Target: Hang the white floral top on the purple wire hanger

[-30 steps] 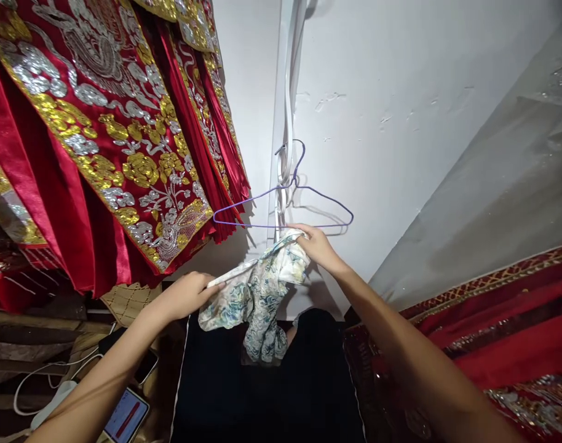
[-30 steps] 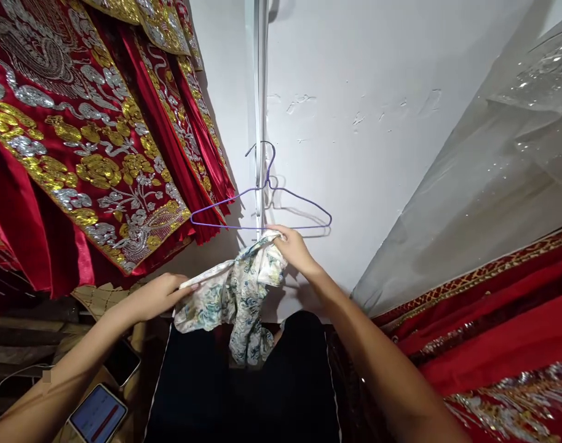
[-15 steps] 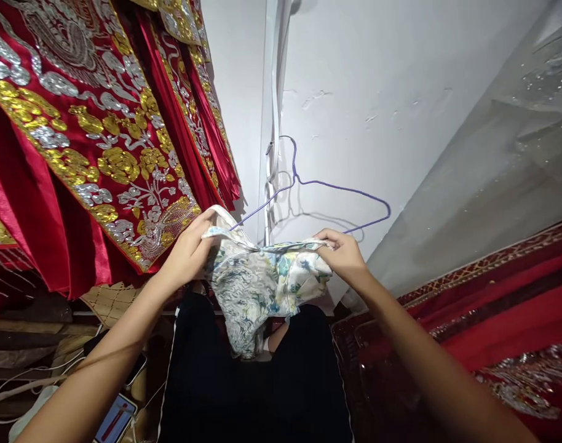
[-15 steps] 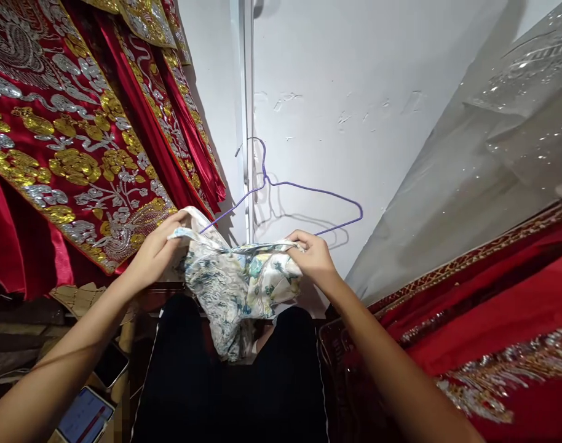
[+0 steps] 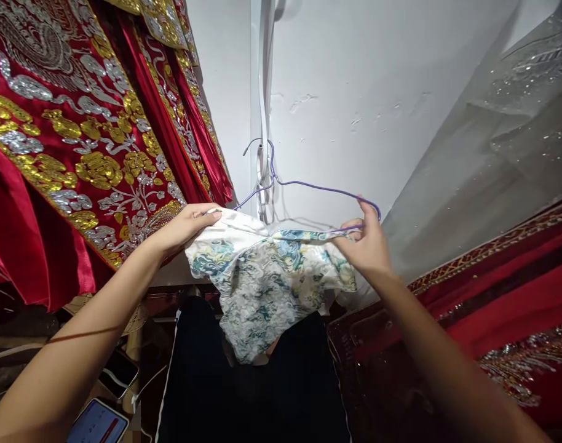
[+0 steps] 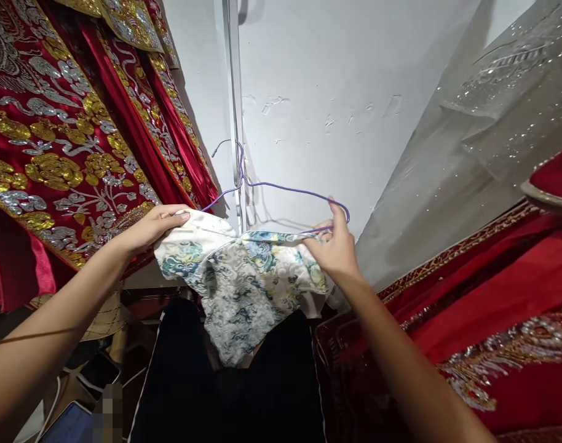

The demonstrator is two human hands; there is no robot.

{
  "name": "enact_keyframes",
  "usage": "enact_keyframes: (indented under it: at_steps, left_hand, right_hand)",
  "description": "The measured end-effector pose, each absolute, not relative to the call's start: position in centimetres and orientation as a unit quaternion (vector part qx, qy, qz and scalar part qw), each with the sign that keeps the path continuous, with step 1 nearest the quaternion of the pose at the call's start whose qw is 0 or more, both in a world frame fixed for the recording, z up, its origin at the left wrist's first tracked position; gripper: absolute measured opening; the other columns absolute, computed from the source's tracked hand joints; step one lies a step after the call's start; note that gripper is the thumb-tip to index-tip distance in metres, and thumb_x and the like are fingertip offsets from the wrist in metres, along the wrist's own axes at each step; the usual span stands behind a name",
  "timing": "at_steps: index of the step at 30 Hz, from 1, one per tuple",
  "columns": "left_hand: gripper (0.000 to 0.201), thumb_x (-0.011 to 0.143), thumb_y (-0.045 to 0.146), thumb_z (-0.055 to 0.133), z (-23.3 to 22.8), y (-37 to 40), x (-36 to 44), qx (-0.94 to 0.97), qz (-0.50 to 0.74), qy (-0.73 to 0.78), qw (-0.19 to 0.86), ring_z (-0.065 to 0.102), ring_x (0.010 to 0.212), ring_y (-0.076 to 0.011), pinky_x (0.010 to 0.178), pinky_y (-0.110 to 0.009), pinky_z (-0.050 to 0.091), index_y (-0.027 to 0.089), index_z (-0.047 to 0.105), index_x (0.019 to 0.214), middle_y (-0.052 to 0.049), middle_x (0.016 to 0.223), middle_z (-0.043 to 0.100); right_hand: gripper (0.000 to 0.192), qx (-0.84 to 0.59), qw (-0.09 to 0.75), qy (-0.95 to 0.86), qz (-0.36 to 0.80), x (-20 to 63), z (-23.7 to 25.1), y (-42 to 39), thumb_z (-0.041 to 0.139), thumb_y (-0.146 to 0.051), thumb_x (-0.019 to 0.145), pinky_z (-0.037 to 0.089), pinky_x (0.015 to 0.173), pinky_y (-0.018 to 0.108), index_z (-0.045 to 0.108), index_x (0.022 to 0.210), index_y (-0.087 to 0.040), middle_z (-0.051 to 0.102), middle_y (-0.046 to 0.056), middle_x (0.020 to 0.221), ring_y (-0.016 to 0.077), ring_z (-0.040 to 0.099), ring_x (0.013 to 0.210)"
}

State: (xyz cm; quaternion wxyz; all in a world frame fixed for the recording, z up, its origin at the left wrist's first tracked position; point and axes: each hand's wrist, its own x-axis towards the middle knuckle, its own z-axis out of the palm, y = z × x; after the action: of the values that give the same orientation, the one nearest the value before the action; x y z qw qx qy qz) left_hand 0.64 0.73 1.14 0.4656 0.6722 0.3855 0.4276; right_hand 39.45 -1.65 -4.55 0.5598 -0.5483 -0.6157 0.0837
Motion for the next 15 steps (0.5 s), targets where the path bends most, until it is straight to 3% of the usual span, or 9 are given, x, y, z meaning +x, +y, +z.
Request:
enact_keyframes:
  at_steps: [3,7,9,15]
  left_hand:
    - [0.034,0.074,0.044,0.083,1.1,0.7,0.9,0.651,0.419,0.376,0.509,0.067,0.068,-0.0196,0.056,-0.024,0.052,0.015,0.075,0.091,-0.009,0.082,0.073]
    - [0.033,0.073,0.043,0.083,0.6,0.8,0.9,0.63,0.44,0.379,0.516,0.068,0.067,-0.0202,0.055,-0.024,0.054,0.015,0.074,0.088,-0.008,0.078,0.072]
    - [0.031,0.074,0.043,0.083,0.5,0.6,0.9,0.635,0.443,0.38,0.505,0.067,0.065,-0.0193,0.054,-0.024,0.053,0.016,0.074,0.086,-0.007,0.076,0.072]
    - [0.037,0.069,0.041,0.087,1.0,1.0,0.0,0.628,0.442,0.383,0.513,0.071,0.065,-0.0233,0.057,-0.029,0.056,0.011,0.077,0.088,-0.011,0.079,0.076]
  right_hand:
    - [0.073,-0.528,0.58,-0.62,0.024,40.1,-3.2,-2.4,0.074,-0.027,0.069,0.044,0.059,0.031,0.048,0.138,-0.022,0.063,0.003,0.09,0.0144,0.053,0.058]
    - [0.105,-0.517,0.589,-0.62,0.044,39.9,-2.7,-4.1,0.073,-0.021,0.069,0.039,0.051,0.03,0.019,0.159,-0.023,0.066,0.004,0.09,0.0119,0.046,0.05]
    - [0.111,-0.55,0.552,-0.62,0.092,40.2,-2.7,-4.4,0.073,-0.021,0.068,0.039,0.049,0.029,0.014,0.163,-0.022,0.069,0.005,0.089,0.0115,0.044,0.048]
    - [0.075,-0.592,0.503,-0.615,0.139,41.8,-1.9,-3.9,0.074,-0.025,0.065,0.038,0.05,0.026,0.063,0.139,-0.014,0.059,-0.001,0.067,0.0127,0.048,0.053]
